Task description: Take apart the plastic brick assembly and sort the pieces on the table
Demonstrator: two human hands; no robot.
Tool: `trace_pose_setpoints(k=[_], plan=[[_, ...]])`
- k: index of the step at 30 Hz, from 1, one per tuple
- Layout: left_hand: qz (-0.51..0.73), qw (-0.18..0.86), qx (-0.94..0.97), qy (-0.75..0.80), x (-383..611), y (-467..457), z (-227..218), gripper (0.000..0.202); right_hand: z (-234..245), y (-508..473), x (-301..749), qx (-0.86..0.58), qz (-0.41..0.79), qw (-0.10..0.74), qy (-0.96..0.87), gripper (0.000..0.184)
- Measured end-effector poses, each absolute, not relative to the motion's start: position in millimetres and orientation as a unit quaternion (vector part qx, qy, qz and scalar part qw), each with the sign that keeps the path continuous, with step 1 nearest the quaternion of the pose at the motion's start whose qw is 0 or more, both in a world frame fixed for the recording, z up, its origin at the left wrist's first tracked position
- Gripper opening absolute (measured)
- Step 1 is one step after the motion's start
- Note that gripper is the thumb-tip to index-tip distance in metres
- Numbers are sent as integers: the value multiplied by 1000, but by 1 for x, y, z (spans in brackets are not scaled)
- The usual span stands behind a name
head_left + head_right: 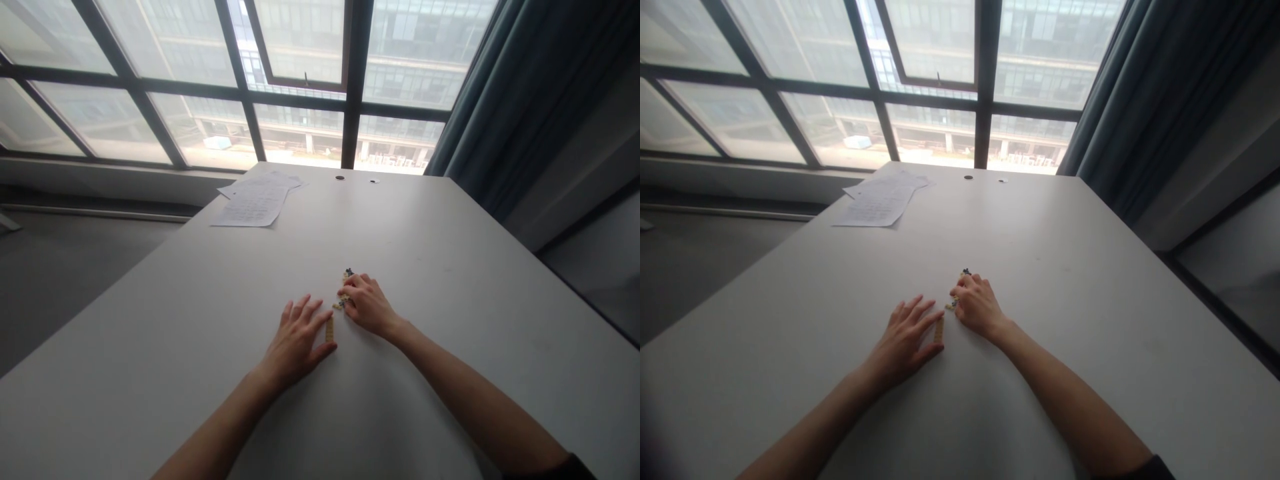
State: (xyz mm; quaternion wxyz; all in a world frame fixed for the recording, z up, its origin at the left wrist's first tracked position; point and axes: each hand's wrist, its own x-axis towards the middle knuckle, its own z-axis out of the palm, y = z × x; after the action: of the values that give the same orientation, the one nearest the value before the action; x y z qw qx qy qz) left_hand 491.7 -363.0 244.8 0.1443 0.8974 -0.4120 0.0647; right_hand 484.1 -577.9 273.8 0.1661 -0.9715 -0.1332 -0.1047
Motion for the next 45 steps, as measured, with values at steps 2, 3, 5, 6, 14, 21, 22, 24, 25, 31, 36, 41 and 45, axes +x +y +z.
trace_pose_setpoints(k=[2, 3, 5, 6, 14, 21, 22, 24, 25, 31, 36, 41, 45], plan=[[72, 129, 898, -415, 491, -366, 245, 55, 273, -577, 480, -972, -110, 149, -142, 15], [74, 124, 899, -415, 491, -368, 245, 56, 272, -577, 478, -973, -113, 138, -145, 13], [73, 117, 901, -412, 492, -372, 244, 56, 270, -578, 474, -975, -117, 121, -146, 12], [71, 116, 902, -410, 493, -374, 244, 56, 268, -578, 472, -976, -119, 116, -144, 12], [49, 140, 916, -373, 508, -388, 243, 59, 264, -577, 467, -976, -112, 129, -134, 19], [40, 154, 911, -381, 512, -379, 246, 67, 269, -581, 484, -974, -137, 169, -60, 26], [36, 157, 906, -391, 511, -374, 248, 68, 269, -582, 488, -975, -134, 171, -54, 28], [24, 162, 898, -409, 507, -366, 251, 70, 269, -582, 497, -977, -118, 171, -53, 32], [17, 164, 895, -415, 505, -362, 253, 71, 269, -582, 501, -978, -107, 169, -54, 32], [19, 173, 889, -424, 497, -358, 253, 63, 273, -574, 513, -986, -55, 147, -48, 23], [26, 171, 889, -425, 499, -357, 246, 50, 274, -570, 513, -988, -57, 138, -46, 22], [38, 176, 887, -426, 500, -356, 243, 43, 272, -584, 511, -983, -82, 164, -12, 28], [37, 176, 888, -423, 499, -357, 245, 43, 272, -600, 508, -979, -92, 183, 4, 30]])
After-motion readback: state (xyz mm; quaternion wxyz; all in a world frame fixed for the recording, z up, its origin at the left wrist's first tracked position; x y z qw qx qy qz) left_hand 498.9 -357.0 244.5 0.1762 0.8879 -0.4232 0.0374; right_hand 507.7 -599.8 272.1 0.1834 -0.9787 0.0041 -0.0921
